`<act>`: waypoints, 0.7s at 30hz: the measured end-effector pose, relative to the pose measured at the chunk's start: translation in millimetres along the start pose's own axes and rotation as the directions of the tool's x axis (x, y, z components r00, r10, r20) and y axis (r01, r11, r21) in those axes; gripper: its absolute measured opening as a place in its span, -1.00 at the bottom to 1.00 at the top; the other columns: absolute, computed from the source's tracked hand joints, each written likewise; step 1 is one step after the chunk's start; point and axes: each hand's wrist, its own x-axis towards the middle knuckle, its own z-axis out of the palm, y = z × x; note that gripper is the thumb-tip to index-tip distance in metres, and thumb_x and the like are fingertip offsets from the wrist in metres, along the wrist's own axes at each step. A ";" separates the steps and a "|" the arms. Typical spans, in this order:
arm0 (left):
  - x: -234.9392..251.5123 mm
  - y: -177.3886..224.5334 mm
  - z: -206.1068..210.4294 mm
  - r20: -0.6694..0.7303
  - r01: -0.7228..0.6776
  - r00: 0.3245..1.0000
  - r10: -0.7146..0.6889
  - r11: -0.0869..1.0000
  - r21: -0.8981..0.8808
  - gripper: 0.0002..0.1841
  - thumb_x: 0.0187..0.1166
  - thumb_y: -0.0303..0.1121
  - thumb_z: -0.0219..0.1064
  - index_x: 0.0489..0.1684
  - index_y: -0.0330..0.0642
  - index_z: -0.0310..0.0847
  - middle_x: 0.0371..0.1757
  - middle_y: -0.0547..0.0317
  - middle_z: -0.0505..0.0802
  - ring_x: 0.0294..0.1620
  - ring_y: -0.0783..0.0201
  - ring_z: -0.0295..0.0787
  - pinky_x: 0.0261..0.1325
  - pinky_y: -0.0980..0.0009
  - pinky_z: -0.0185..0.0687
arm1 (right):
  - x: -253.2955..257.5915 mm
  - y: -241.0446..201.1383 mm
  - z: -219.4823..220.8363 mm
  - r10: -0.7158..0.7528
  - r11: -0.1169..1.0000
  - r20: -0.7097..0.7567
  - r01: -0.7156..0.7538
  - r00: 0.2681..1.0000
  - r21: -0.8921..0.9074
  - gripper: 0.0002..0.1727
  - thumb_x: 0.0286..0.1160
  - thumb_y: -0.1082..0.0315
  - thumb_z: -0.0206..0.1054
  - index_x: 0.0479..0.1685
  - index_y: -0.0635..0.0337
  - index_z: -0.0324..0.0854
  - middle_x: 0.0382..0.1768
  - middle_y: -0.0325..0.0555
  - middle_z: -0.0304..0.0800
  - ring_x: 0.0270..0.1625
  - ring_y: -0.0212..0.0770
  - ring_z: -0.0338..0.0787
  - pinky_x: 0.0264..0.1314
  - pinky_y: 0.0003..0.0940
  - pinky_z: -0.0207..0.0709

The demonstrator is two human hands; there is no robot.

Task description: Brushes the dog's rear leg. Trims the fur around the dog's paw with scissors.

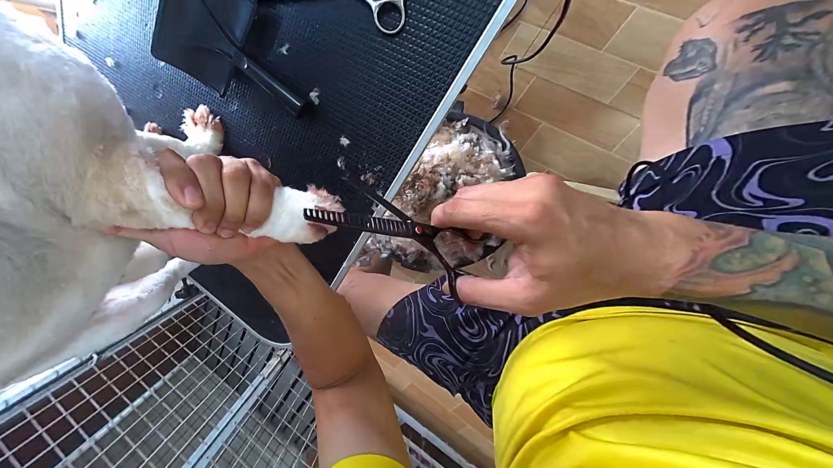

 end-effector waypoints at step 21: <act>-30.5 48.3 -37.1 0.108 -0.228 0.973 0.204 0.921 0.316 -0.58 0.60 0.00 0.18 -0.58 -0.11 0.57 -0.69 0.32 0.59 -0.57 0.35 0.60 -0.17 0.38 0.65 | -16.6 10.3 -1.3 0.190 0.980 0.003 -0.190 0.982 0.065 -0.47 0.36 0.38 0.32 0.43 0.08 0.63 -0.07 -0.19 0.86 -0.15 -0.33 0.87 -0.08 -0.26 0.81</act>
